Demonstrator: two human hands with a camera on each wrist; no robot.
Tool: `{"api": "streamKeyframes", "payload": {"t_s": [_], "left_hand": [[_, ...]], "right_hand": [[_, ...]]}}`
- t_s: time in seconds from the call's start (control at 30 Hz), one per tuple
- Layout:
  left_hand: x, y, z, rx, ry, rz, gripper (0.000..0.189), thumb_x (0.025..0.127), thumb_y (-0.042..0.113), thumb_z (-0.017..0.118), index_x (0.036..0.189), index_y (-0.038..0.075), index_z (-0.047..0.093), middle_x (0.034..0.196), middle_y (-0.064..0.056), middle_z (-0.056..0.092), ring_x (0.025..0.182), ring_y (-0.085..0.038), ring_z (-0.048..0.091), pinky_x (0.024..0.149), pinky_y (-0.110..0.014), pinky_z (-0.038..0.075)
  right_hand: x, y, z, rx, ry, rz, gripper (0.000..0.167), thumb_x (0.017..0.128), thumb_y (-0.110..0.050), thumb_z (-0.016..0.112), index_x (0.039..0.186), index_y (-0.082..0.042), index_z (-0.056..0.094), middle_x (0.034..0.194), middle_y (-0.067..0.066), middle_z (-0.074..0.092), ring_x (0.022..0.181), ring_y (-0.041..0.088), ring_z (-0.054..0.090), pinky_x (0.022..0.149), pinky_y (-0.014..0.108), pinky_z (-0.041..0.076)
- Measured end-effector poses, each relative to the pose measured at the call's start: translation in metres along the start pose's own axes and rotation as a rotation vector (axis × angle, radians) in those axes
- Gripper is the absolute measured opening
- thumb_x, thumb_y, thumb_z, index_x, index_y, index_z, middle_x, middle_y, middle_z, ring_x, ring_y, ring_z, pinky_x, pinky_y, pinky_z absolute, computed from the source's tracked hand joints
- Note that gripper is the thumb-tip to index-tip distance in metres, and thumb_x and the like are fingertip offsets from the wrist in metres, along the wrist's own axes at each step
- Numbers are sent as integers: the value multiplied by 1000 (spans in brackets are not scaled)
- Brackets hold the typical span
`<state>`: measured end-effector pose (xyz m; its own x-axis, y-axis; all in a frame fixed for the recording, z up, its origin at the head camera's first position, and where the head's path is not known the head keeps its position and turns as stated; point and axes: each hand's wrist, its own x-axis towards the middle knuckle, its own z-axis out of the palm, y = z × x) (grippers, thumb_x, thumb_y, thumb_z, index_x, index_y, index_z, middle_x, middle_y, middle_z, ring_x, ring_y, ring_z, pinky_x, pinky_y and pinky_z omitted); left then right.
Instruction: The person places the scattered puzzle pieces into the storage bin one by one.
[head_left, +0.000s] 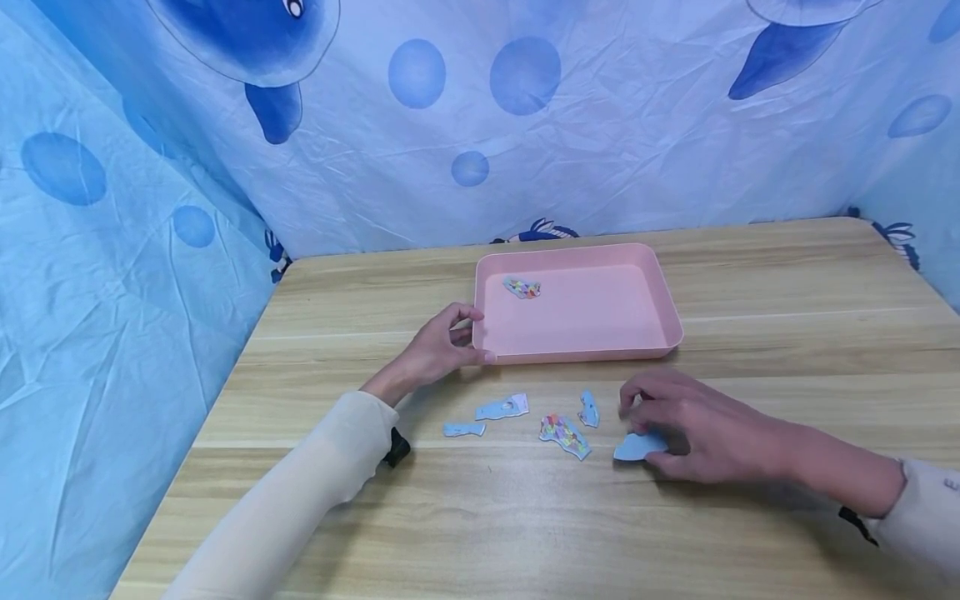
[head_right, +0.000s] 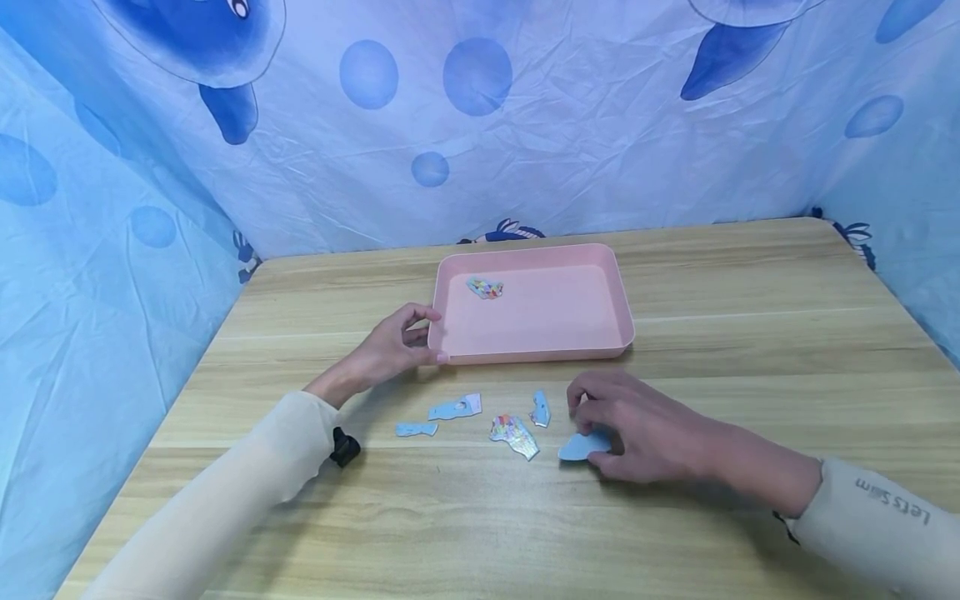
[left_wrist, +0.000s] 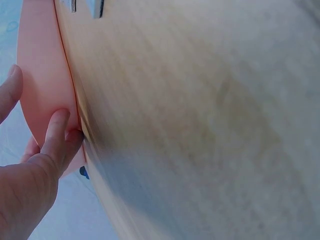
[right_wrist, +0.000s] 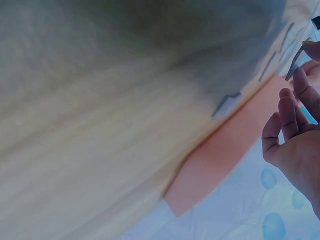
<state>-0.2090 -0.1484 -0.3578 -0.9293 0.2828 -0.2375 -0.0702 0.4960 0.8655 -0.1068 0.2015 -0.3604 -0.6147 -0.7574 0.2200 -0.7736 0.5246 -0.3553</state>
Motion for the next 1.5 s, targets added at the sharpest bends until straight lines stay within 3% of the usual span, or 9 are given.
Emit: {"api": "streamKeyframes", "payload": {"t_s": [0.33, 0.77, 1.2, 1.5], "left_hand": [[0, -2, 0, 1, -8, 1, 66, 75, 12, 83, 130, 10, 47, 145, -4, 40, 135, -26, 41, 105, -38, 42], [2, -2, 1, -21, -7, 31, 64, 76, 9, 82, 130, 7, 46, 143, -6, 42, 134, -27, 43, 104, -36, 43], [0, -3, -1, -11, -3, 22, 64, 76, 11, 83, 130, 9, 47, 143, -5, 41, 135, -25, 42, 104, -35, 43], [0, -1, 0, 0, 0, 12, 62, 76, 12, 82, 128, 11, 48, 147, -5, 39, 134, -25, 42, 104, -35, 43]], "right_hand": [[16, 5, -14, -5, 21, -8, 27, 69, -21, 83, 84, -30, 61, 114, -11, 51, 102, 6, 45, 80, 29, 47], [38, 19, -29, 53, 97, -83, 27, 70, -11, 80, 80, -25, 59, 112, -8, 50, 98, 7, 46, 76, 20, 45], [74, 43, -50, 108, 60, 27, 22, 75, -5, 77, 78, -19, 60, 112, 0, 51, 104, 18, 44, 77, 38, 48], [101, 63, -51, 110, 75, 33, 17, 74, -5, 73, 75, -16, 61, 111, 7, 53, 110, 28, 44, 83, 44, 44]]}}
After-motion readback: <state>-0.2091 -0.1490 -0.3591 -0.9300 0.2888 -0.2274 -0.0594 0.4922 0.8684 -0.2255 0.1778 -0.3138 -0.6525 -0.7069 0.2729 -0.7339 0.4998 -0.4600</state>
